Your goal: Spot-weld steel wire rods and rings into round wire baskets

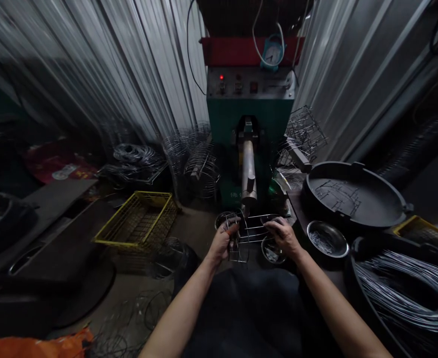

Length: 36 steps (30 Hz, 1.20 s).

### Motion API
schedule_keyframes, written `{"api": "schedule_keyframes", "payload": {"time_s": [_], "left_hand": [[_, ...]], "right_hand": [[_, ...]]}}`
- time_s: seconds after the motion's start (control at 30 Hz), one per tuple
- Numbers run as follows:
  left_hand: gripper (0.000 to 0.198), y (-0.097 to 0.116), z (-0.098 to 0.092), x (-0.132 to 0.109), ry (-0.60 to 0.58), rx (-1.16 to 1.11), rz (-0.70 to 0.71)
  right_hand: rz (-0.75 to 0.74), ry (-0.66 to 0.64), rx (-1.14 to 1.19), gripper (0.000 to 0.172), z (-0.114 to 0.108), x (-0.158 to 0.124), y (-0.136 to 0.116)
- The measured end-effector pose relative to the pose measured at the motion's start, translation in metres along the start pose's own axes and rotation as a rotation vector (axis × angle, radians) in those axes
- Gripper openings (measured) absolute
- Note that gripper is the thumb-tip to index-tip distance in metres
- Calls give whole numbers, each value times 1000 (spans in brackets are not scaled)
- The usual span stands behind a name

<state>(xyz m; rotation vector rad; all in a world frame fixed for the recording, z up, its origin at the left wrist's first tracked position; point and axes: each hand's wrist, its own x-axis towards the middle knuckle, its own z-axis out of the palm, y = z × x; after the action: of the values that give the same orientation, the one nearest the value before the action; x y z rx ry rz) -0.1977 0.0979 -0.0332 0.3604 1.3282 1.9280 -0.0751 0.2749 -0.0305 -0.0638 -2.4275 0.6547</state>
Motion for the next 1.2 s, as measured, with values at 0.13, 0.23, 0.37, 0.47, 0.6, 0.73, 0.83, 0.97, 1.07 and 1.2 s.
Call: {"api": "schedule_keyframes", "payload": {"time_s": [0.13, 0.23, 0.37, 0.47, 0.6, 0.73, 0.83, 0.97, 1.07, 1.2], "left_hand": [[48, 2, 0, 3, 15, -20, -4], [47, 3, 0, 6, 0, -27, -10], [48, 4, -1, 10, -7, -35, -26], [47, 5, -1, 13, -8, -55, -40], [45, 6, 0, 18, -10, -83, -36], [44, 6, 1, 24, -32, -90, -36], [44, 7, 0, 28, -36, -80, -40], [43, 8, -1, 30, -37, -82, -62], [42, 8, -1, 31, -27, -91, -60], [41, 9, 0, 31, -10, -95, -52]], "right_hand": [[6, 8, 3, 19, 0, 2, 5], [2, -2, 6, 19, 1, 5, 7], [16, -9, 26, 18, 2, 9, 10], [17, -15, 36, 17, 2, 12, 12], [8, -22, 29, 17, 1, 16, 15], [7, -31, 22, 17, 0, 20, 18], [2, -36, 21, 16, 1, 23, 20], [-9, -36, 19, 15, 1, 25, 20], [-18, -30, 33, 14, 2, 25, 20], [-30, -18, 63, 14, 2, 26, 22]]}}
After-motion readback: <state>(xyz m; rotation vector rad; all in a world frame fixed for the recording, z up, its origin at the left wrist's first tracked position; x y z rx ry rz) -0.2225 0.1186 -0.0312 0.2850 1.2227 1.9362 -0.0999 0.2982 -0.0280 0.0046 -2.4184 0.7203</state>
